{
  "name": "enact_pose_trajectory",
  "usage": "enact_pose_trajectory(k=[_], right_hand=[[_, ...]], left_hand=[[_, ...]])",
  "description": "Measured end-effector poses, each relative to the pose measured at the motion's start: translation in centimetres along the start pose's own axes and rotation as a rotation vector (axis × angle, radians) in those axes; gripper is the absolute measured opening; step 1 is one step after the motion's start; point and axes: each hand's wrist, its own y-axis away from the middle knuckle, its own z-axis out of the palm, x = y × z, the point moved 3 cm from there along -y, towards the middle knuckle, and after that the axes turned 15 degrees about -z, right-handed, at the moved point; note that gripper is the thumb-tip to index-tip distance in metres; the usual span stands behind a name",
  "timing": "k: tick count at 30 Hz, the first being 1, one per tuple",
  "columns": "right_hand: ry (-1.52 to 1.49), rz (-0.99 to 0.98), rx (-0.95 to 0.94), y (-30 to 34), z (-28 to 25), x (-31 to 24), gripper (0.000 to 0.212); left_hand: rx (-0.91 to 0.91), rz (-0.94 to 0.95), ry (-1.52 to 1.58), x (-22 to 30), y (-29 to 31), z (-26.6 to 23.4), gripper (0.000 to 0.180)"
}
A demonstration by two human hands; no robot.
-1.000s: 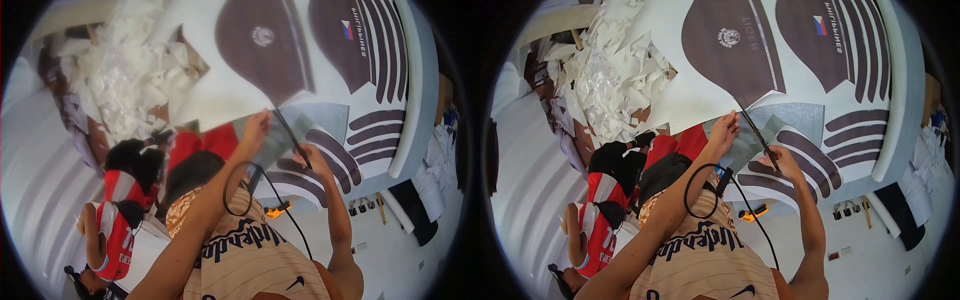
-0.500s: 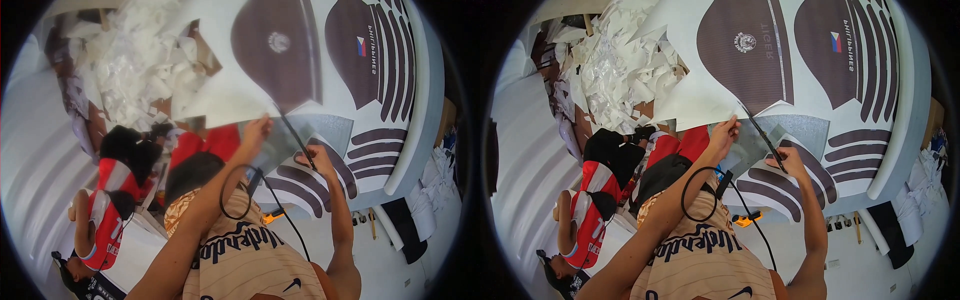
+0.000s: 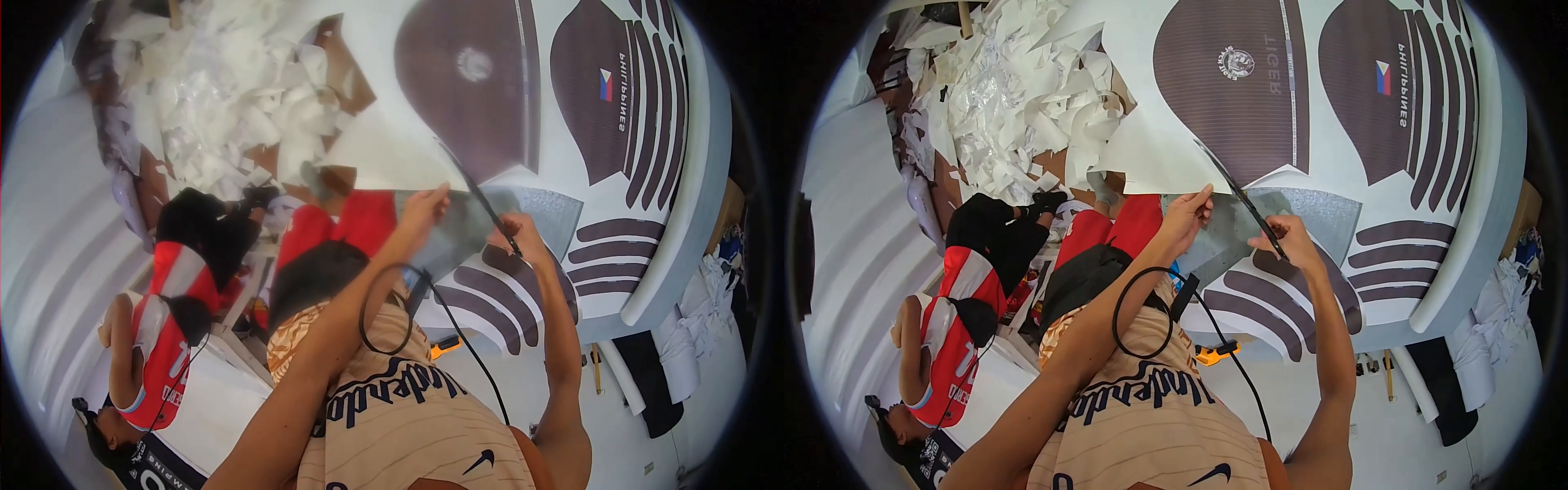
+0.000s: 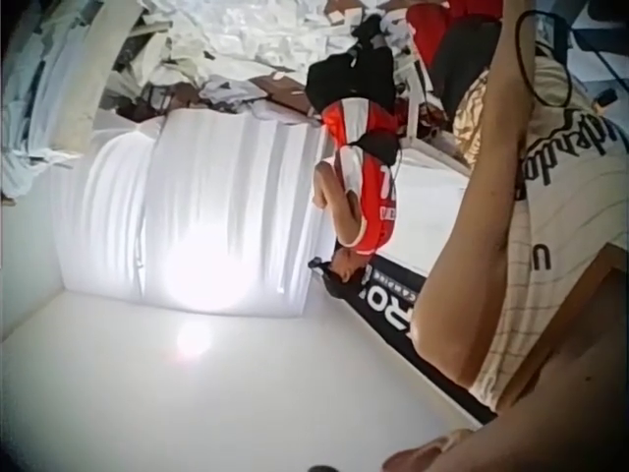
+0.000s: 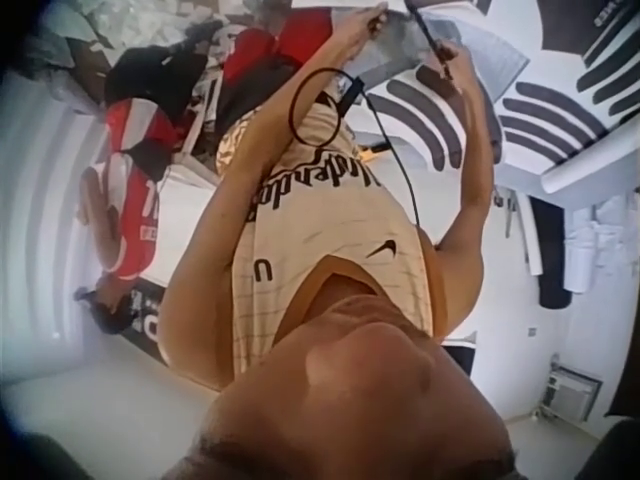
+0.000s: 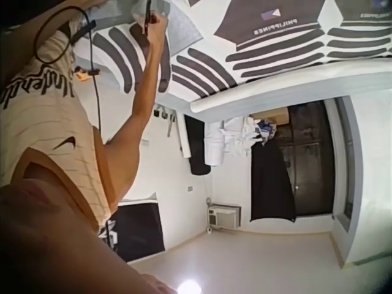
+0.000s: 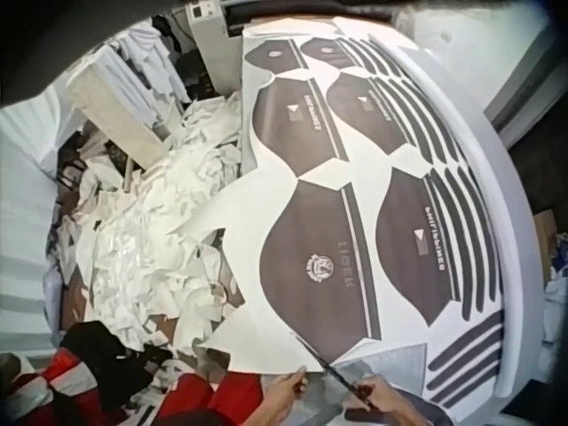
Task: Cutting out printed clothing patterns from a large sheet using scissors.
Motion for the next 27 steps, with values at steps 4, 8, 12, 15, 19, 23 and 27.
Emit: enact_pose_trajectory(k=[4, 8, 12, 15, 19, 23, 27], right_hand=[[0.017, 0.001, 0.002, -0.9, 0.3, -0.5, 0.037], [-0.028, 0.016, 0.008, -1.6, 0.7, -0.4, 0.039], [-0.015, 0.001, 0.006, -1.9, 0.8, -0.5, 0.039], [0.003, 0.012, -0.025, -1.8, 0.6, -1.0, 0.038], [0.043, 0.034, -0.015, -2.4, 0.8, -1.9, 0.037], [0.020, -0.006, -0.012, -3.6, 1.5, -2.6, 0.035], [-0.006, -0.074, -0.032, -5.0, 2.7, -3.2, 0.011]], left_hand=[[-0.046, 0.008, 0.027, 0.0, 0.4, 0.4, 0.023], [-0.033, -0.003, 0.037, 0.1, 0.6, 0.5, 0.021], [-0.039, -0.026, 0.049, 0.2, 0.7, 0.4, 0.020], [-0.053, -0.010, 0.040, 0.2, 0.8, 0.4, 0.020], [-0.104, 0.002, 0.040, 0.2, 0.8, 0.5, 0.020], [-0.108, -0.002, 0.036, 0.3, 0.8, 0.4, 0.020], [-0.102, -0.011, 0.011, 0.2, 0.9, 0.2, 0.021]])
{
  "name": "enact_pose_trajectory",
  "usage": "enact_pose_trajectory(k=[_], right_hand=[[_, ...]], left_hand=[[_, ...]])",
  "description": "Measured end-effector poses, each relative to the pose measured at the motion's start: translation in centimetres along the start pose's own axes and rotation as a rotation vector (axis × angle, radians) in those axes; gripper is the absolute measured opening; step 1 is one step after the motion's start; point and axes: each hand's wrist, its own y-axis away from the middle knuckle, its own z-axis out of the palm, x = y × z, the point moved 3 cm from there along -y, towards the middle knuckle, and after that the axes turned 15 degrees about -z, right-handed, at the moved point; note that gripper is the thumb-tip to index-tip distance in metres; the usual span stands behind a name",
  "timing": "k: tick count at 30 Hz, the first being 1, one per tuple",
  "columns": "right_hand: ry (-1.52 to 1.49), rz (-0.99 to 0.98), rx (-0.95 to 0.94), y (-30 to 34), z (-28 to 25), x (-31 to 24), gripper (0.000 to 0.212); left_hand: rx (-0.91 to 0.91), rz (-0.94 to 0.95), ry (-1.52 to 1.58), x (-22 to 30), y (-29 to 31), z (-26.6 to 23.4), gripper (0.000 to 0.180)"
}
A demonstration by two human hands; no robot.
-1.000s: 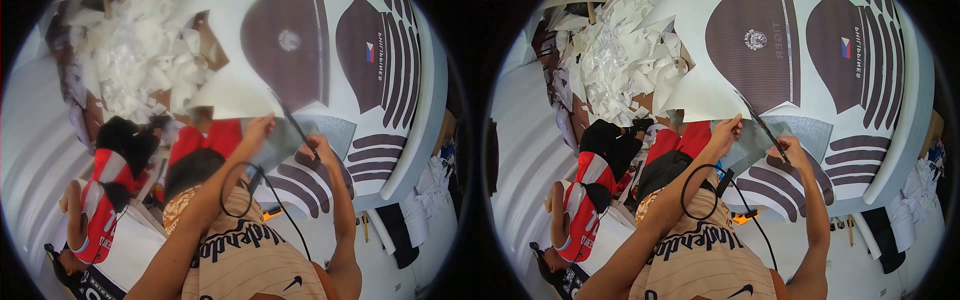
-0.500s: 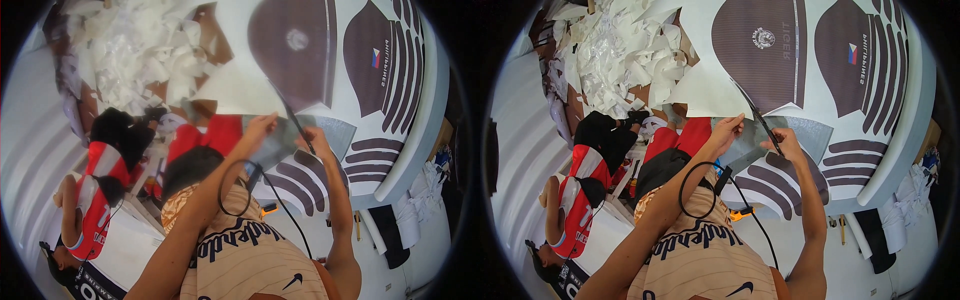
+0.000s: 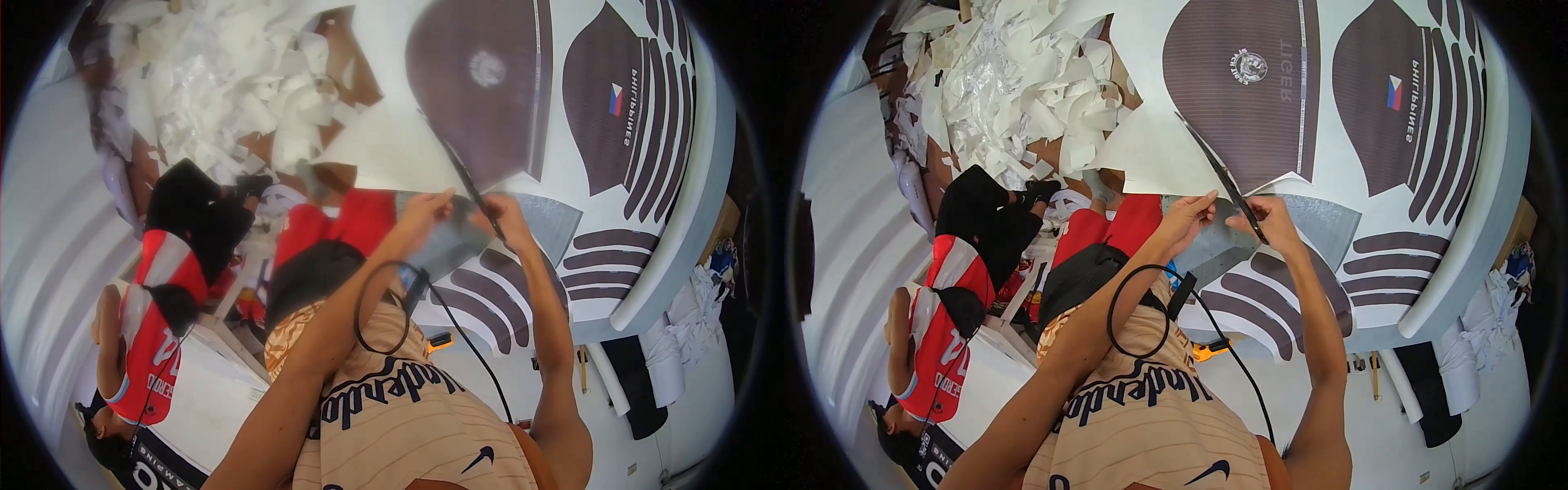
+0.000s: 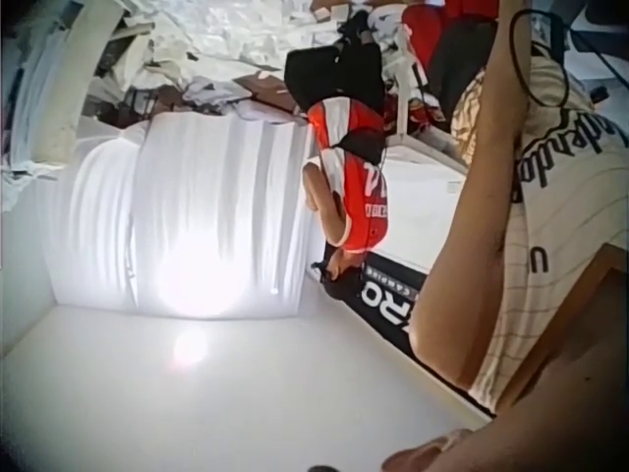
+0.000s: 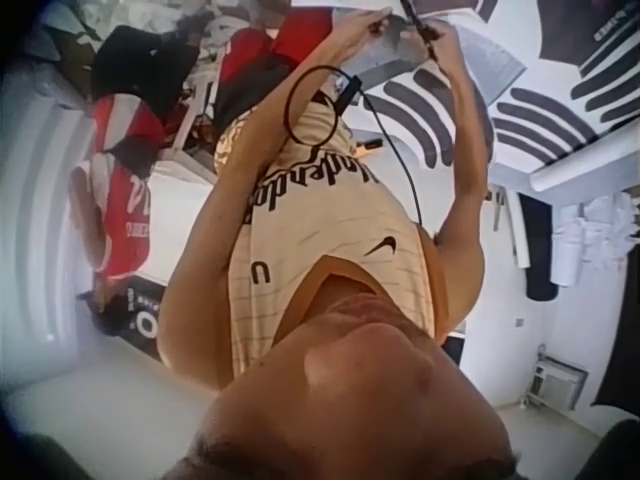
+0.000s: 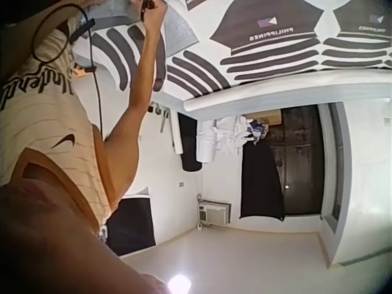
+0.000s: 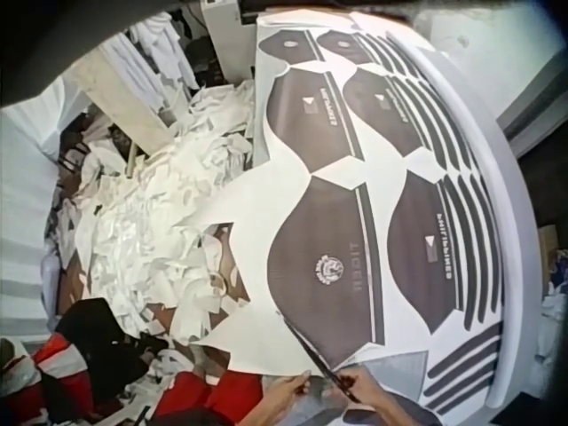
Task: Cutting out printed clothing patterns from a large sheet using scissors.
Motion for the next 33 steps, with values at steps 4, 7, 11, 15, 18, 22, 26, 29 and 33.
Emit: enact_pose_trajectory(k=[4, 7, 11, 15, 18, 22, 26, 29, 33], right_hand=[[-0.080, 0.110, 0.093, -1.4, 1.4, -0.2, 0.030], [-0.101, 0.063, 0.139, -2.1, 2.5, -0.7, 0.031], [-0.034, -0.007, 0.140, -2.5, 4.1, -1.2, 0.035], [0.005, 0.039, 0.136, -2.2, 5.1, -1.5, 0.038], [0.013, 0.035, 0.124, -2.1, 5.4, -1.7, 0.027], [-0.040, 0.067, 0.169, -2.2, 5.7, -1.1, 0.024], [-0.047, -0.002, 0.176, -2.7, 6.1, -0.5, 0.020], [-0.065, -0.044, 0.186, -3.4, 6.3, -0.3, 0.019], [-0.012, -0.088, 0.180, -4.2, 6.6, -1.0, 0.020]], left_hand=[[-0.070, -0.074, 0.040, 0.1, 0.2, -0.3, 0.020], [-0.110, -0.149, 0.003, 0.8, 1.0, -0.6, 0.020], [0.097, -0.186, -0.609, 4.4, 4.7, -2.4, 0.025], [0.749, 0.737, -0.993, 15.2, 8.3, -3.8, 0.032], [0.772, 0.870, -0.928, 21.6, 5.6, -2.7, 0.041], [0.436, 0.468, -0.749, 23.6, 2.7, -2.4, 0.033], [0.411, 0.486, -0.690, 23.6, 3.0, -2.7, 0.024], [0.396, 0.466, -0.731, 24.1, 3.0, -2.8, 0.021], [0.393, 0.390, -0.787, 24.6, 2.8, -3.0, 0.019]])
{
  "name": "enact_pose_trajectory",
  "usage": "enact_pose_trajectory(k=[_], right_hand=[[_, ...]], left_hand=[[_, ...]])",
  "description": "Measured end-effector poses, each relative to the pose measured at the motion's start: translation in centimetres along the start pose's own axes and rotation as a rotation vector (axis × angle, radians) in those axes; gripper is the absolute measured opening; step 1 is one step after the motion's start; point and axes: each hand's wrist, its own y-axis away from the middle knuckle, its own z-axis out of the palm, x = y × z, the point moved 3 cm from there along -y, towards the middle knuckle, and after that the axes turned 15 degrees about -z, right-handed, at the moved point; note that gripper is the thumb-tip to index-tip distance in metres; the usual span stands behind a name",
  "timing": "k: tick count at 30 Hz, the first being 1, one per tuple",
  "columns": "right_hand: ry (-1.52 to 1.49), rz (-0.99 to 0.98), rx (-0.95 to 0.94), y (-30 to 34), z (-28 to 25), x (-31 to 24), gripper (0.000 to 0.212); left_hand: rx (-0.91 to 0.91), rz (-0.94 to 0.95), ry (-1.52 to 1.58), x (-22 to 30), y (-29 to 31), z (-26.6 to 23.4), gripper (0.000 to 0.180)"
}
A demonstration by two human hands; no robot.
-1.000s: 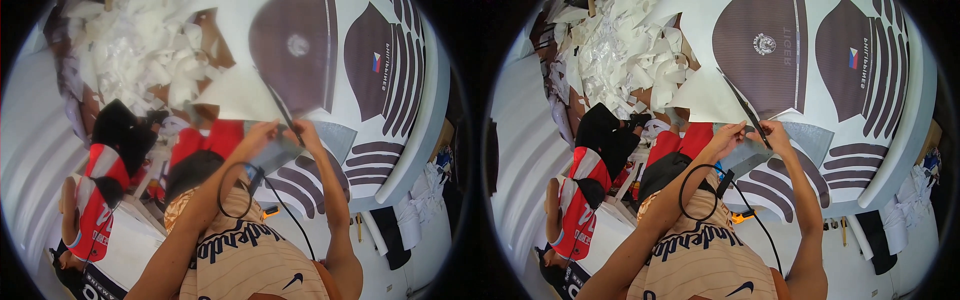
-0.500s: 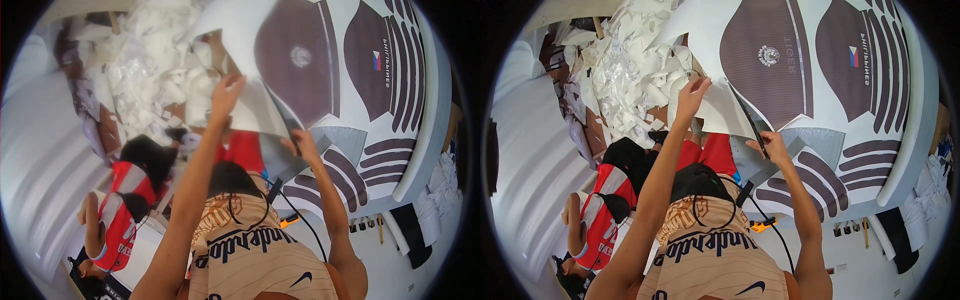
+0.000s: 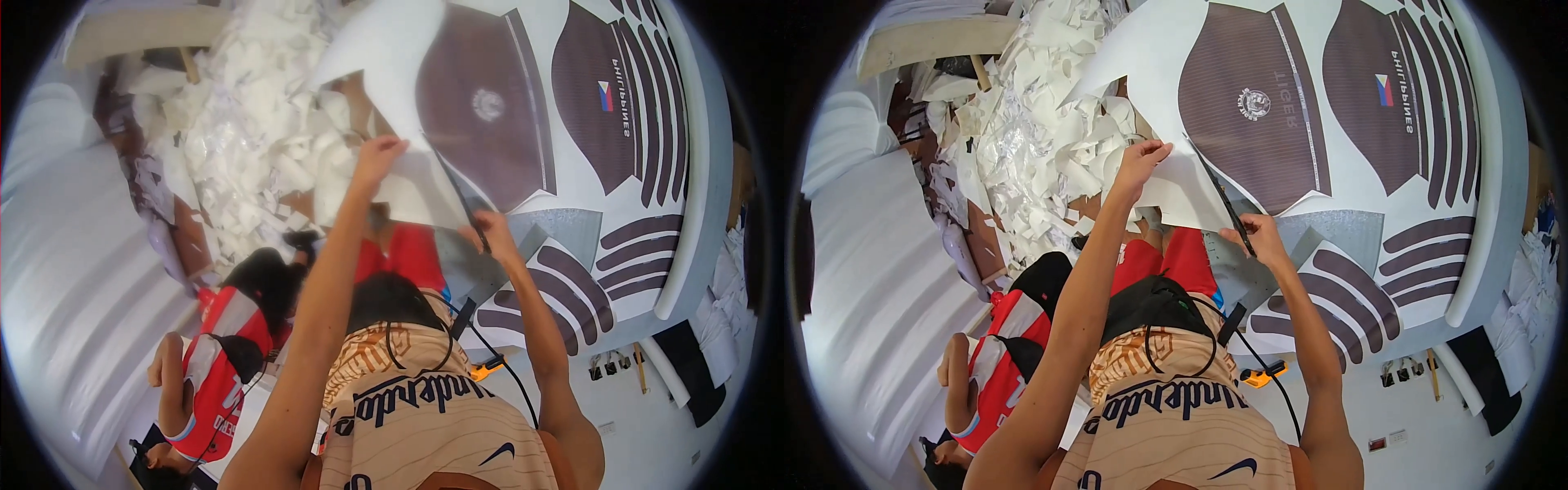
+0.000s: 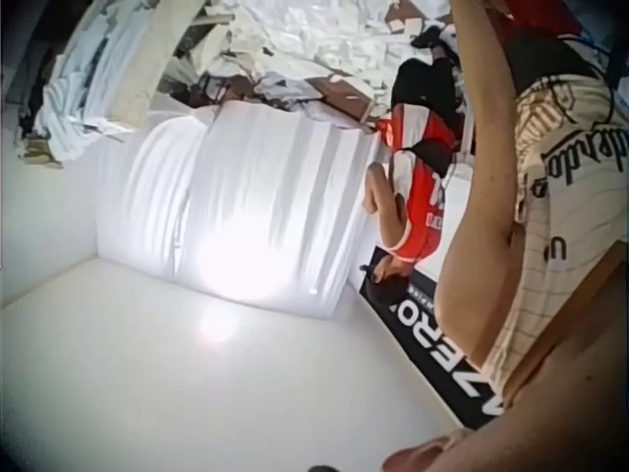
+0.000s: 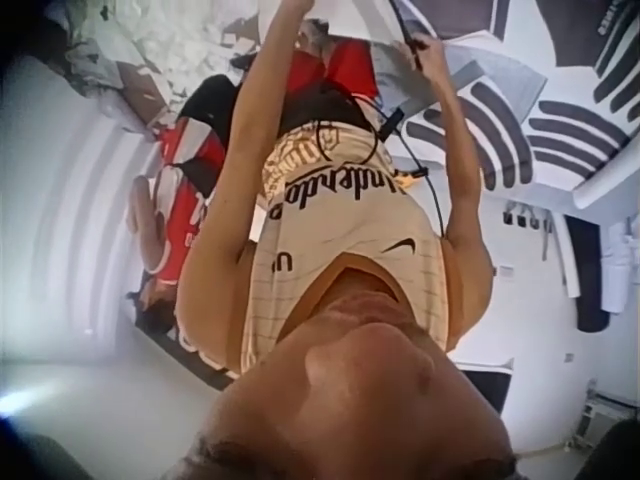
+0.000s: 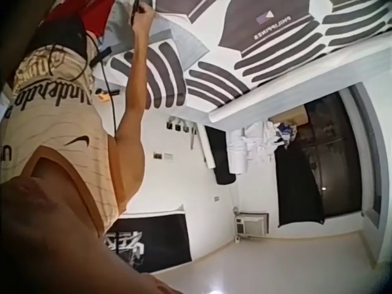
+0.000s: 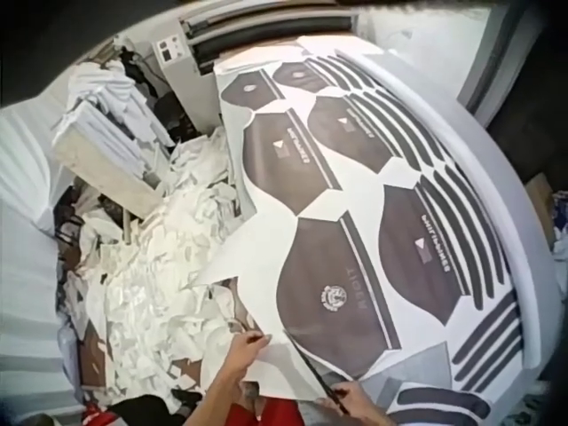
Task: Cutting out printed clothing patterns from a large sheet using scissors.
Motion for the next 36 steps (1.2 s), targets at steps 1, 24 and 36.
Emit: enact_pose_trajectory(k=[1, 24, 36], right_hand=[[0.007, 0.021, 0.018, -0.2, 0.2, -0.2, 0.020], [-0.355, 0.025, 0.406, -5.7, 9.1, -3.1, 0.034], [-0.413, -0.009, 0.616, -9.3, 14.6, -2.6, 0.034]], left_hand=[[-0.027, 0.024, 0.001, 0.2, 0.0, 0.0, 0.019], [-0.207, -0.136, -0.191, 2.5, -0.9, -2.0, 0.024], [-0.372, -0.258, 0.155, 5.8, -7.5, -5.0, 0.028]])
